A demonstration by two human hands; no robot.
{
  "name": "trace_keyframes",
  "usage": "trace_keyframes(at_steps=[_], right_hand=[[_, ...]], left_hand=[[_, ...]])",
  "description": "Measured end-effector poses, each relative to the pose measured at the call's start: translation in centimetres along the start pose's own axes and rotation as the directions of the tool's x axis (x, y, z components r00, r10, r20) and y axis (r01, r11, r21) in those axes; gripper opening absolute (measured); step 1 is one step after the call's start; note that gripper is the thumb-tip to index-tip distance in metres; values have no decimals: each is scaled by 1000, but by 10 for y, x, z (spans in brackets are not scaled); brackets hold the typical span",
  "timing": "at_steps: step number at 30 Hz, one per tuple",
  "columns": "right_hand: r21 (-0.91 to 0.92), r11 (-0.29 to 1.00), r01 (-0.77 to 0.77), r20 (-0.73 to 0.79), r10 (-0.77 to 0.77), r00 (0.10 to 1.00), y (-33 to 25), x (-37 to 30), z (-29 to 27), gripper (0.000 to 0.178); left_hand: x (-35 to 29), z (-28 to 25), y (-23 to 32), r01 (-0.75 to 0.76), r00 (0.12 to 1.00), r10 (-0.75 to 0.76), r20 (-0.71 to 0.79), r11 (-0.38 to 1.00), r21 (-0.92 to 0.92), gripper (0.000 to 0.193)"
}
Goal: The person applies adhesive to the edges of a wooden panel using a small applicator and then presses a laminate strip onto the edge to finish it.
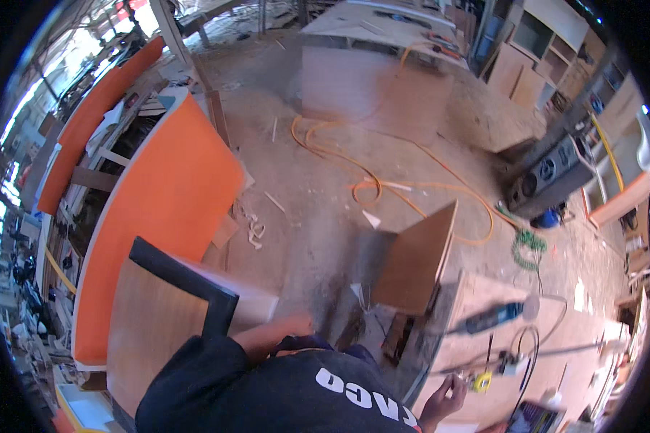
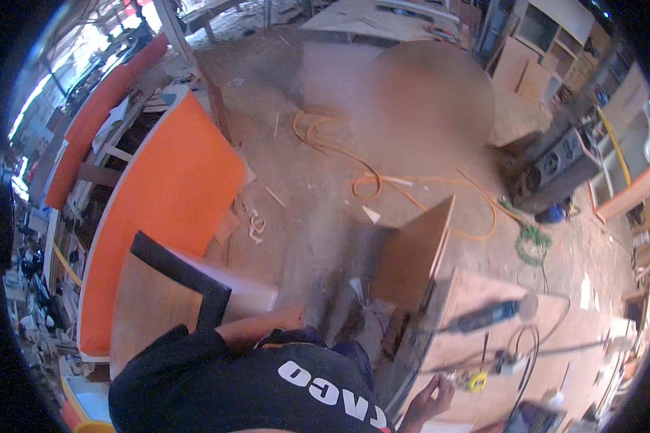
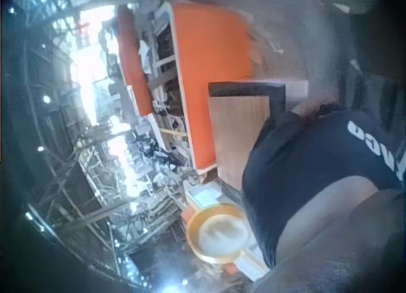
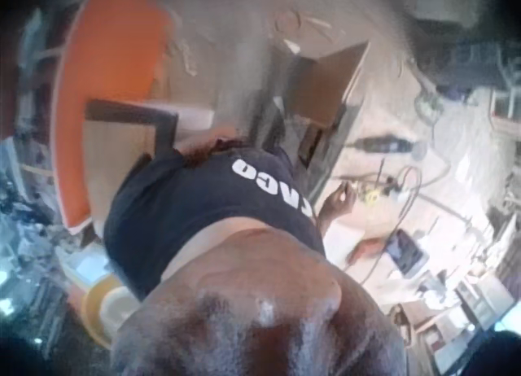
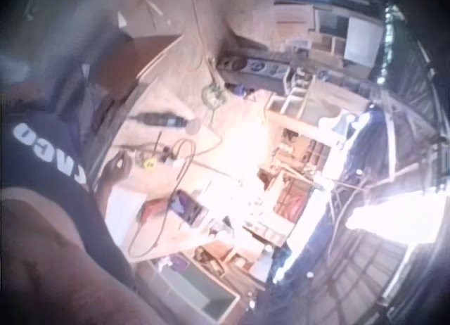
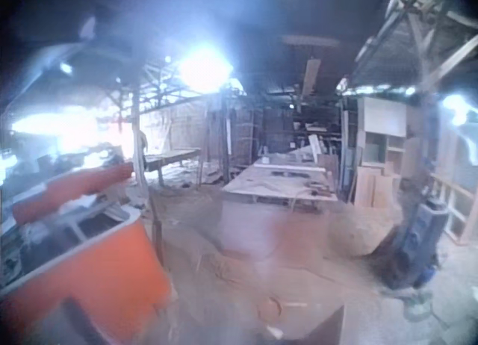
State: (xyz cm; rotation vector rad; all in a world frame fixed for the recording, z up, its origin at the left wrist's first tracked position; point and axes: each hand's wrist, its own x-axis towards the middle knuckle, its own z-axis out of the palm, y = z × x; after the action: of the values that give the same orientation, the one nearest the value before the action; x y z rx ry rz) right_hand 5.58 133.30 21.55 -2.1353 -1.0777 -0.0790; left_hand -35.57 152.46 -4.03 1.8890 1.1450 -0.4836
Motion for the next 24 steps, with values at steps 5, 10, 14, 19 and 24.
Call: trace_keyframes(at_steps=[5,10,14,19,24], right_hand=[[240,880,409,-7,-420,907,-149,201,144,18],[345,741,576,164,-652,741,-316,333,299,19],[420,756,503,256,-630,733,-357,365,459,16],[-149,855,497,758,-224,612,-312,356,580,20],[-462,805,371,869,329,369,-253,368,658,23]], left_hand=[[20,-108,-34,38,919,-145,-367,958,-285,44],[68,-204,-111,219,931,-339,-135,815,-536,56],[105,-238,-254,245,950,-304,-69,866,-435,60],[130,-366,-372,345,886,-434,-161,850,-397,60],[180,-535,-434,321,785,-441,-436,890,-323,47]])
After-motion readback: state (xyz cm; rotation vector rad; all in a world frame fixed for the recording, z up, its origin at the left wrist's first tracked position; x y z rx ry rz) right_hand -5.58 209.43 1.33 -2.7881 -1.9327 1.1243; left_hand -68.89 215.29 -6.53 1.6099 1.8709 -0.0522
